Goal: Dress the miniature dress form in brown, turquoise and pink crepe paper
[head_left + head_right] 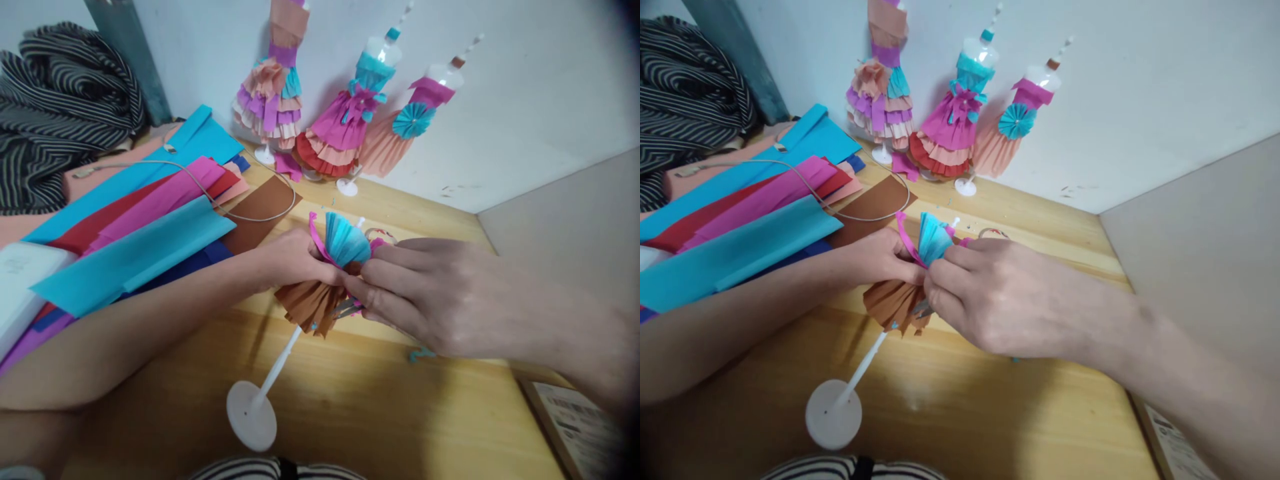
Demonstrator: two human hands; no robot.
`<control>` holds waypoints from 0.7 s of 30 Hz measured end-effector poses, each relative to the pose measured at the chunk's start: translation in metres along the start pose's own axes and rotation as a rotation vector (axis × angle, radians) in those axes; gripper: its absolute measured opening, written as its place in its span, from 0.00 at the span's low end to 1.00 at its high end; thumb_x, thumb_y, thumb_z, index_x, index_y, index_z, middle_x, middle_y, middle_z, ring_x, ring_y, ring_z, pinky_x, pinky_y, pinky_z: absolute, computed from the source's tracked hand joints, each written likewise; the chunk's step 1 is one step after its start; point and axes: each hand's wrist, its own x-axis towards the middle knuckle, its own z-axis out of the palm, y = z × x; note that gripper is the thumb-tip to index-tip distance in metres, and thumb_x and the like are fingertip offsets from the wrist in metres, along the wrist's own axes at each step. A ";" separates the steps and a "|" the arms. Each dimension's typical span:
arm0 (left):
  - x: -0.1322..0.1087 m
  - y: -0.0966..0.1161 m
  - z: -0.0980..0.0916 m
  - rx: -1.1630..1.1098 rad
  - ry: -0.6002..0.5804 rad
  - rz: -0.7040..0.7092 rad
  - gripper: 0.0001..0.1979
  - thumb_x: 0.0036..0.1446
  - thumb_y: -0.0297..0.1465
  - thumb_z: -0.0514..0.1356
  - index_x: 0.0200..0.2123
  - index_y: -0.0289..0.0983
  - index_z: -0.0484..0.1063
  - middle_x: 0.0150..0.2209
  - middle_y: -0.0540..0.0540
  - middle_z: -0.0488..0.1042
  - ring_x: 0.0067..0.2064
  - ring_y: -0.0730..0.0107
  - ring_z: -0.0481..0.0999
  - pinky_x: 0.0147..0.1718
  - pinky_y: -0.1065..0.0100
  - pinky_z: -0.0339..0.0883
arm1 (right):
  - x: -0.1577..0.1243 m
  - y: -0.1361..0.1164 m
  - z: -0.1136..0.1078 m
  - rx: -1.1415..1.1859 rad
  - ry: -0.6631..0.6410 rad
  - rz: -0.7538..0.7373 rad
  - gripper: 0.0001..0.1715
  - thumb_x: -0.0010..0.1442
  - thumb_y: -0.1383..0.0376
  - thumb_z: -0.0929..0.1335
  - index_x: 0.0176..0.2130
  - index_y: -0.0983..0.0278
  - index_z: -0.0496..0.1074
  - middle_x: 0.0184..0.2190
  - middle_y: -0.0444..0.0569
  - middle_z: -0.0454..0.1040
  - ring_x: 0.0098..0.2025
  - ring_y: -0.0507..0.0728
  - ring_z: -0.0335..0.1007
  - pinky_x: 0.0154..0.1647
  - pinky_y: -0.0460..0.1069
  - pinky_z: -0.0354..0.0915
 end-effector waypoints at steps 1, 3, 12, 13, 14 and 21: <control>0.000 0.000 0.000 0.009 -0.012 0.017 0.09 0.41 0.35 0.67 0.21 0.35 0.76 0.23 0.51 0.72 0.33 0.66 0.72 0.30 0.71 0.64 | 0.000 -0.001 0.000 -0.008 -0.008 -0.004 0.14 0.68 0.71 0.60 0.35 0.68 0.73 0.26 0.47 0.68 0.28 0.55 0.63 0.29 0.52 0.60; 0.000 -0.001 0.000 0.000 -0.043 0.044 0.08 0.42 0.35 0.67 0.23 0.35 0.76 0.25 0.51 0.73 0.35 0.65 0.73 0.33 0.70 0.66 | -0.001 -0.003 0.002 -0.028 0.002 0.000 0.15 0.68 0.71 0.60 0.33 0.67 0.72 0.26 0.48 0.68 0.29 0.55 0.64 0.29 0.52 0.60; 0.003 -0.007 0.003 -0.169 -0.046 0.010 0.08 0.40 0.33 0.66 0.25 0.35 0.76 0.28 0.50 0.74 0.34 0.67 0.72 0.32 0.69 0.67 | -0.001 -0.008 0.007 -0.089 0.086 -0.001 0.15 0.68 0.73 0.59 0.41 0.69 0.73 0.29 0.49 0.73 0.32 0.56 0.69 0.33 0.52 0.63; 0.003 -0.007 0.003 -0.170 -0.045 -0.001 0.08 0.40 0.34 0.66 0.25 0.35 0.76 0.28 0.49 0.74 0.34 0.67 0.72 0.33 0.69 0.68 | 0.000 -0.008 0.007 -0.086 0.080 -0.010 0.13 0.67 0.74 0.60 0.40 0.70 0.74 0.28 0.49 0.73 0.31 0.55 0.69 0.32 0.52 0.63; 0.003 -0.007 0.002 -0.175 -0.043 -0.013 0.09 0.40 0.34 0.66 0.25 0.35 0.76 0.28 0.49 0.74 0.35 0.66 0.72 0.34 0.68 0.68 | 0.001 -0.008 0.006 -0.083 0.073 -0.018 0.12 0.66 0.74 0.61 0.40 0.70 0.74 0.27 0.48 0.72 0.31 0.55 0.69 0.32 0.51 0.63; 0.001 -0.005 0.004 -0.278 -0.072 -0.062 0.08 0.41 0.32 0.66 0.26 0.34 0.76 0.29 0.48 0.74 0.35 0.66 0.73 0.36 0.66 0.69 | 0.002 -0.009 0.009 -0.080 0.075 -0.008 0.10 0.66 0.74 0.63 0.38 0.70 0.73 0.27 0.47 0.71 0.30 0.54 0.68 0.32 0.51 0.64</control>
